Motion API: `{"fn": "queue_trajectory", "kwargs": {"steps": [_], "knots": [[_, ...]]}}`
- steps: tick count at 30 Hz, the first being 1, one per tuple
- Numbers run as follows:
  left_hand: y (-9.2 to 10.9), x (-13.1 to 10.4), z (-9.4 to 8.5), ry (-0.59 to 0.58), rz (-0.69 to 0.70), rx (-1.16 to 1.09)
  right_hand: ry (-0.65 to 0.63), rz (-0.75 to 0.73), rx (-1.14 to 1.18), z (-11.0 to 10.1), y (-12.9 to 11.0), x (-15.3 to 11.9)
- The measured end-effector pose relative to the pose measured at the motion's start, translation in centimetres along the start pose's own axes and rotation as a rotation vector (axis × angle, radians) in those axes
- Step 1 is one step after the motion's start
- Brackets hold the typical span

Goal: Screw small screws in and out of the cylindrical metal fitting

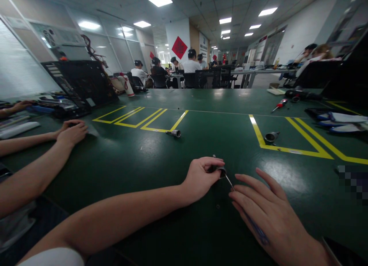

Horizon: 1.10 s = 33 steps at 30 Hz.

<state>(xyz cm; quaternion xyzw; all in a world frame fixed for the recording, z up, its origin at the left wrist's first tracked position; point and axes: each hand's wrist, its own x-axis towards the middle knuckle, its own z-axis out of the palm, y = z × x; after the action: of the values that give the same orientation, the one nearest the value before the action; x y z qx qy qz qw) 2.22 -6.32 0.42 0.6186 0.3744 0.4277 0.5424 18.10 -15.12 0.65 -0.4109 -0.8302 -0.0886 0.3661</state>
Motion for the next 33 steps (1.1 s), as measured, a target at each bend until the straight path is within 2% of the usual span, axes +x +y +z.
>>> {"fn": "queue_trajectory", "kwargs": {"steps": [6,9,11,13,15,18,25,33], "knots": [[0.1,0.0,0.1,0.001,-0.018,-0.037,0.0,0.014,0.039,-0.5,-0.2,0.3],[0.1,0.1,0.0,0.003,-0.023,-0.032,-0.026,0.052,0.166,-1.4,0.0,0.2],[-0.1,0.2,-0.1,0.015,-0.004,-0.011,-0.102,0.154,0.332,-1.8,0.4,0.1],[-0.3,0.4,-0.3,0.013,0.007,0.018,-0.168,0.323,0.54,-1.8,1.0,0.1],[-0.5,0.5,-0.5,-0.007,0.001,0.039,-0.18,0.477,0.721,-1.6,1.5,0.1],[-0.6,0.6,-0.6,-0.029,-0.009,0.049,-0.17,0.567,0.865,-1.2,1.9,0.2],[-0.5,0.5,-0.4,-0.029,-0.018,0.027,-0.223,0.548,0.811,-1.1,1.7,0.2],[-0.4,0.5,-0.3,-0.008,-0.044,0.011,-0.213,0.345,0.556,-2.2,0.9,0.7]]}}
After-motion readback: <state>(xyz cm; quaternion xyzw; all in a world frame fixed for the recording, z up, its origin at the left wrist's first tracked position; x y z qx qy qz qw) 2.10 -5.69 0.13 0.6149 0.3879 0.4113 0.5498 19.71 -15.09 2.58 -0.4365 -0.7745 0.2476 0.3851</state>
